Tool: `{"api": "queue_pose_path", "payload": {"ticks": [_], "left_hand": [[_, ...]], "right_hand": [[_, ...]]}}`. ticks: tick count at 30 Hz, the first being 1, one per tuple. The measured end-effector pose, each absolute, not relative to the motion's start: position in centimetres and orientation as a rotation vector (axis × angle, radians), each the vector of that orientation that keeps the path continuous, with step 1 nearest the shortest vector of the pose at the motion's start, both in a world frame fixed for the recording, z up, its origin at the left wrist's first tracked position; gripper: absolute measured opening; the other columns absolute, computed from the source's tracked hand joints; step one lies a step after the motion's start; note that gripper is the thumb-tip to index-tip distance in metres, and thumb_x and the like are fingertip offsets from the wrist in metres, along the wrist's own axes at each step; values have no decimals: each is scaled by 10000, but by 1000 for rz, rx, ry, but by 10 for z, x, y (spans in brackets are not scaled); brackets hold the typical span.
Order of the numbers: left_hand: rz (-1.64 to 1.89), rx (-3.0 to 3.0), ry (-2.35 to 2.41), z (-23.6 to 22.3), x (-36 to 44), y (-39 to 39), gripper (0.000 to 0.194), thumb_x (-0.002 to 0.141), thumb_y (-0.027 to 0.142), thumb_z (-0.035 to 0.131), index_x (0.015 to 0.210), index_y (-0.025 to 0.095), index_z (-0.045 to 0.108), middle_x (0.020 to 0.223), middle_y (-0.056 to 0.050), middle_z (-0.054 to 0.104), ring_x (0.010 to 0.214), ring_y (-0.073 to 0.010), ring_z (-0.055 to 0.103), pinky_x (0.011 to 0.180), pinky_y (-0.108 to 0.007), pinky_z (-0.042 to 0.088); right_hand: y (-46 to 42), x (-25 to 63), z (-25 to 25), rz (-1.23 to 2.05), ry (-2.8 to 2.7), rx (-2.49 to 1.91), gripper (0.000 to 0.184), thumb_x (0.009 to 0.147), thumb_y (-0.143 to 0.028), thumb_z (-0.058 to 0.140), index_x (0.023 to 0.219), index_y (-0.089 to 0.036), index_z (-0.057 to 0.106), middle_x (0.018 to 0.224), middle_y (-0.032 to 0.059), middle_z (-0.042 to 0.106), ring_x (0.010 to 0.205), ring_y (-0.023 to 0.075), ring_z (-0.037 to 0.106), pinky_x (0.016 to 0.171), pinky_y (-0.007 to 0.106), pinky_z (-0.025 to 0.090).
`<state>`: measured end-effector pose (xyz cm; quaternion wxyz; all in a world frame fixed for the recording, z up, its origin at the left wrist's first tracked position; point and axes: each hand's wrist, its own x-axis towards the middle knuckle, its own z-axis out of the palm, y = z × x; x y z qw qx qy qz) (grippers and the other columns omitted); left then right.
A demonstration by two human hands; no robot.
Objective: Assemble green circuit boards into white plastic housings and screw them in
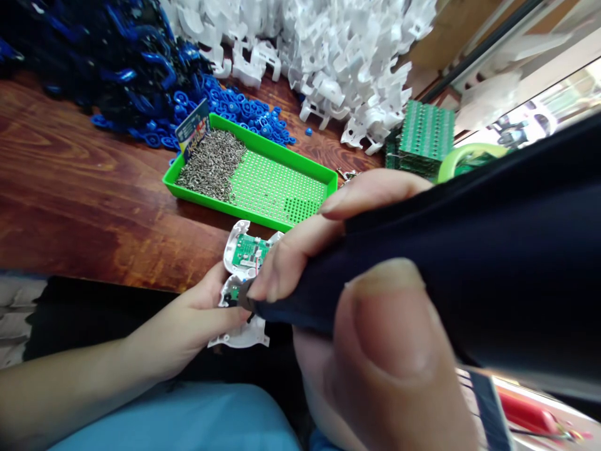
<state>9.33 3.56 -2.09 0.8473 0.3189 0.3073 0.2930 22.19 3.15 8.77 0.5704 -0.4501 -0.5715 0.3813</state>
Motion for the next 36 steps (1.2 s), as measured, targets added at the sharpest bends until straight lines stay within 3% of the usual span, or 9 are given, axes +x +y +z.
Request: {"api": "queue_pose_path", "payload": {"ticks": [4, 15, 21, 29, 36], "left_hand": [[629, 691, 653, -21, 93, 35, 648, 805, 66, 545, 1370, 268, 299, 1222, -15, 575, 1115, -215, 515, 964, -361, 379], [635, 653, 642, -17, 94, 36, 682, 805, 71, 545, 1398, 260, 266, 1304, -29, 545, 1201, -226, 485, 979, -327, 360], [613, 640, 664, -15, 94, 37, 637, 793, 63, 552, 1364, 235, 328, 1280, -33, 573, 1170, -215, 513, 935, -299, 381], [609, 608, 659, -15, 94, 38, 640, 794, 71, 554, 1365, 225, 309, 1248, -37, 588, 1148, -205, 522, 885, -278, 394], [633, 581, 643, -14, 94, 38, 592, 791, 69, 562, 1331, 216, 372, 1232, -45, 596, 1142, -226, 523, 920, -316, 390]], "right_hand": [[45, 230, 87, 821, -1522, -932, 308, 794, -607, 481, 947, -349, 553, 605, -28, 529, 529, 169, 558, 532, 374, 514], [48, 243, 79, 903, -1637, -790, 303, 767, -579, 544, 839, -284, 536, 693, 10, 561, 606, 186, 589, 577, 386, 535], [47, 243, 83, 872, -1618, -805, 298, 761, -560, 566, 823, -270, 542, 659, 16, 562, 567, 194, 577, 555, 412, 532], [49, 231, 83, 814, -1545, -872, 284, 769, -597, 539, 827, -321, 565, 581, -13, 536, 500, 174, 564, 496, 348, 512], [45, 226, 88, 773, -1504, -1003, 300, 719, -596, 608, 875, -343, 566, 558, -23, 544, 495, 198, 564, 492, 382, 513]]}}
